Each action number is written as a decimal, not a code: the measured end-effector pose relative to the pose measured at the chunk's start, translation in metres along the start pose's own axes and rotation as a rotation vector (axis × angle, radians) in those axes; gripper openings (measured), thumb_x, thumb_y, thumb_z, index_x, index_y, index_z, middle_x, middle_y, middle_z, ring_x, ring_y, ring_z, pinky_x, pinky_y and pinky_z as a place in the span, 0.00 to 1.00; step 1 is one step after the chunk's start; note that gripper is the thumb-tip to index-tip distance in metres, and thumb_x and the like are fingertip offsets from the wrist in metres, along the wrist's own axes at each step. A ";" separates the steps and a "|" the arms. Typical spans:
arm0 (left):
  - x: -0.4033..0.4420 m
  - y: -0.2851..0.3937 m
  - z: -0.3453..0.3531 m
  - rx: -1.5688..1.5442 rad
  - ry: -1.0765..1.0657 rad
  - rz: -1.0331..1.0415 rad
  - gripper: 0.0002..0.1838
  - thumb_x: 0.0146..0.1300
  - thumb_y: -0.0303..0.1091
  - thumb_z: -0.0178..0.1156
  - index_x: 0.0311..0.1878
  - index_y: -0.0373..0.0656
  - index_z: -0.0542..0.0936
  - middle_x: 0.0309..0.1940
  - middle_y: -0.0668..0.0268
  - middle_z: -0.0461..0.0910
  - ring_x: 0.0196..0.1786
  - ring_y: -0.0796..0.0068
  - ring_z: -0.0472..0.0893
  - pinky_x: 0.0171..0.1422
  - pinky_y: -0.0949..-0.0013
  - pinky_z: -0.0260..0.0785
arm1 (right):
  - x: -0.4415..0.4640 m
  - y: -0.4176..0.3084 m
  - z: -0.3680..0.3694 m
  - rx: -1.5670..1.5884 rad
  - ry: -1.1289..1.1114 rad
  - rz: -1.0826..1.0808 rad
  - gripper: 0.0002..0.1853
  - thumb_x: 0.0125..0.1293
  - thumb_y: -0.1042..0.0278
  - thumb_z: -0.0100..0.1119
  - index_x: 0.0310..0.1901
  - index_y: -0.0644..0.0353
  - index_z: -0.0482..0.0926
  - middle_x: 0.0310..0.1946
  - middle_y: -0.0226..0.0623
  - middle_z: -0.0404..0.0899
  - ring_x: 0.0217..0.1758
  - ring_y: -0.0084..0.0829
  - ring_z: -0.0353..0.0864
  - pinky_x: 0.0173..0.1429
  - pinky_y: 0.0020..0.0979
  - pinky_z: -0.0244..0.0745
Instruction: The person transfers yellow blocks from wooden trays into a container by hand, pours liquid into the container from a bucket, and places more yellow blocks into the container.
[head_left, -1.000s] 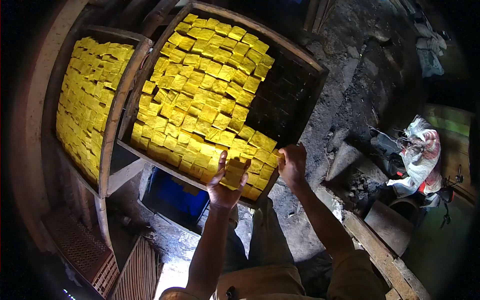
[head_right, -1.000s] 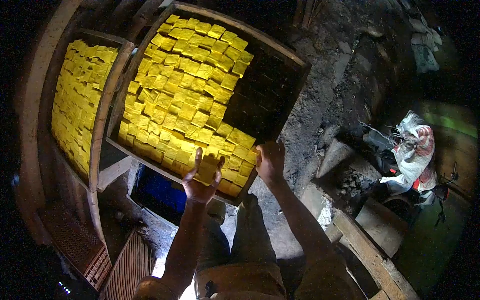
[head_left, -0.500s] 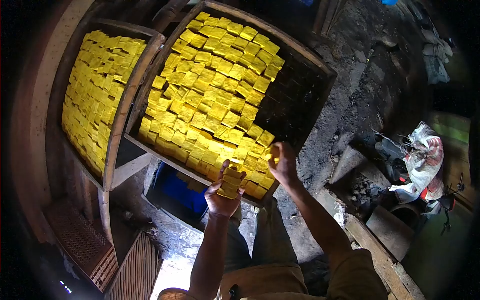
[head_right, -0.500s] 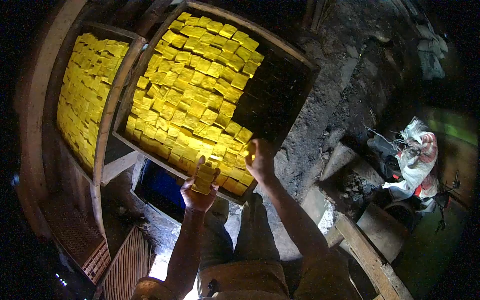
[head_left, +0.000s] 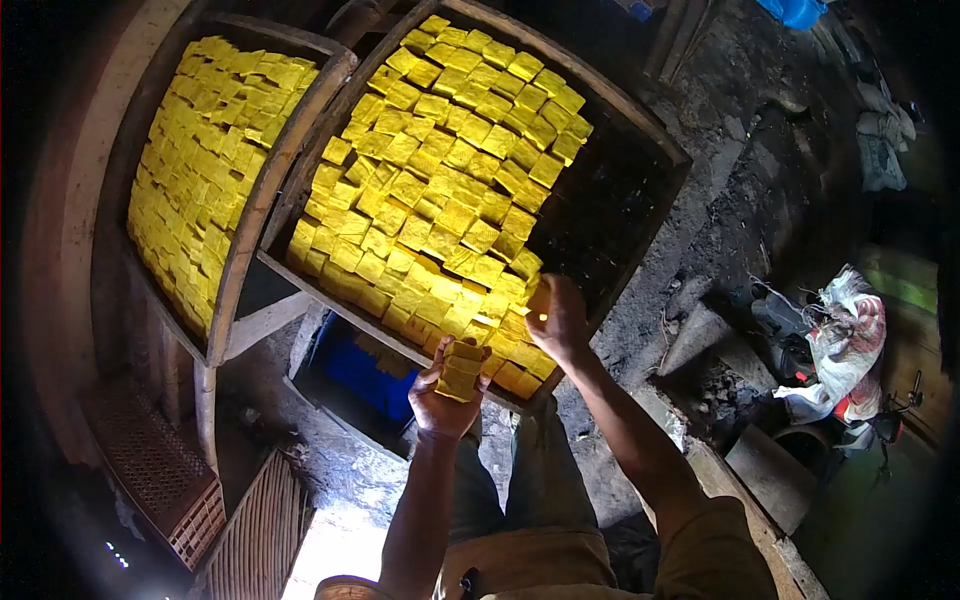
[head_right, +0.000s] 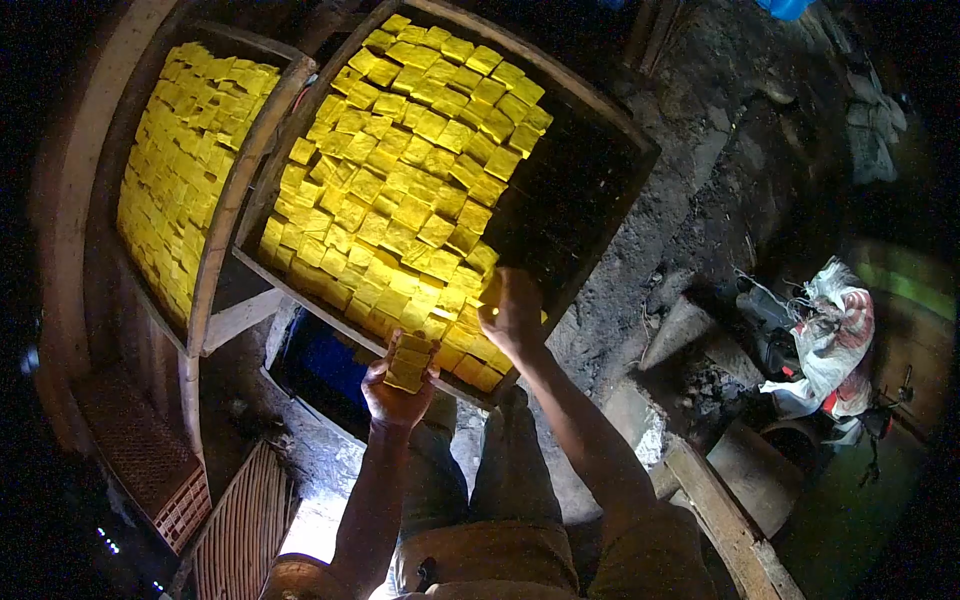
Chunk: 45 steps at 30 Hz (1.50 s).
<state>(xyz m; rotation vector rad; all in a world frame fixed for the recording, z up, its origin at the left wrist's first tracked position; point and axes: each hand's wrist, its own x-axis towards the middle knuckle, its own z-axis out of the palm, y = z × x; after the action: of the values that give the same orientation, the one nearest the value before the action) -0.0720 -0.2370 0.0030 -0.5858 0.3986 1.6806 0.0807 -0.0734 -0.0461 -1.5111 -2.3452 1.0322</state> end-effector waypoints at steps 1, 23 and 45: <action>-0.001 0.001 0.004 -0.015 0.008 0.004 0.28 0.58 0.36 0.61 0.64 0.49 0.72 0.60 0.56 0.76 0.65 0.47 0.72 0.57 0.52 0.72 | 0.005 -0.001 -0.007 0.146 -0.013 0.107 0.32 0.51 0.71 0.68 0.59 0.62 0.67 0.52 0.50 0.73 0.57 0.46 0.75 0.62 0.44 0.72; 0.067 -0.002 0.008 -0.084 0.020 0.129 0.29 0.57 0.54 0.53 0.57 0.46 0.78 0.54 0.63 0.81 0.73 0.52 0.65 0.76 0.41 0.47 | 0.043 -0.022 -0.034 0.376 -0.200 -0.182 0.27 0.44 0.71 0.64 0.50 0.57 0.72 0.45 0.45 0.69 0.48 0.43 0.73 0.51 0.40 0.73; -0.001 -0.010 -0.014 0.054 0.026 -0.051 0.31 0.54 0.64 0.52 0.58 0.62 0.79 0.57 0.63 0.79 0.59 0.51 0.77 0.60 0.33 0.65 | -0.046 0.024 -0.025 -0.162 0.124 -0.102 0.18 0.51 0.72 0.70 0.45 0.52 0.77 0.40 0.29 0.80 0.48 0.33 0.79 0.63 0.45 0.61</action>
<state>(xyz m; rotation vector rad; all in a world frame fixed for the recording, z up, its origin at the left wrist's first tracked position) -0.0595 -0.2437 -0.0066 -0.5745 0.4431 1.6095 0.1323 -0.0951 -0.0319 -1.4455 -2.4396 0.7192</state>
